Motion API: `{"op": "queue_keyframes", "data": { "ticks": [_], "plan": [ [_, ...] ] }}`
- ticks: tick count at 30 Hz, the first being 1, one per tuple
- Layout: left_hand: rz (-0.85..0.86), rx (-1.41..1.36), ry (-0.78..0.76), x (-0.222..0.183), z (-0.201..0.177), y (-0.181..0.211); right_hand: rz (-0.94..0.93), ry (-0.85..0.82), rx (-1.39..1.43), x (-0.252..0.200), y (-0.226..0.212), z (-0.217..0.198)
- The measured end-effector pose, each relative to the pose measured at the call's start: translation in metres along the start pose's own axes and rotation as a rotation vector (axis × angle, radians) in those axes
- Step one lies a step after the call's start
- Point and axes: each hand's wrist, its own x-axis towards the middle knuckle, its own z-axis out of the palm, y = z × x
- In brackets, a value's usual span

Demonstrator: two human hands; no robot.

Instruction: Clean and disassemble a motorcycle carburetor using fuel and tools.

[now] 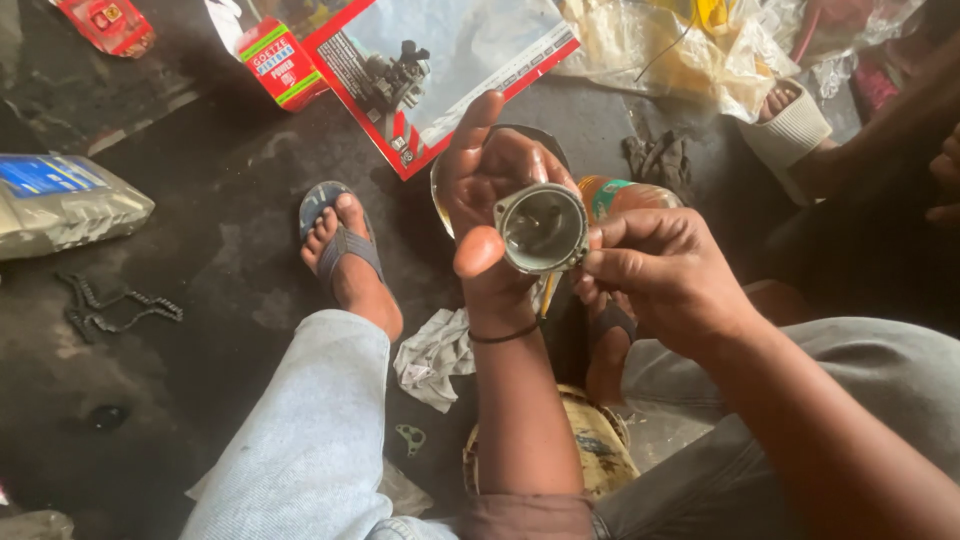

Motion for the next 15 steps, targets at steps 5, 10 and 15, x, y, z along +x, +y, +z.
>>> {"op": "queue_keyframes", "data": {
  "ticks": [5,10,15],
  "plan": [
    [-0.076,0.064,0.072,0.001,0.009,0.006,-0.065,-0.01,-0.012,0.005,0.005,-0.001],
    [-0.023,-0.151,-0.069,-0.002,0.007,0.0,-0.067,0.047,-0.027,0.006,0.006,-0.003],
    [-0.077,-0.191,-0.067,-0.002,0.004,0.001,0.089,0.225,-0.151,0.011,0.011,-0.001]
  ]
}}
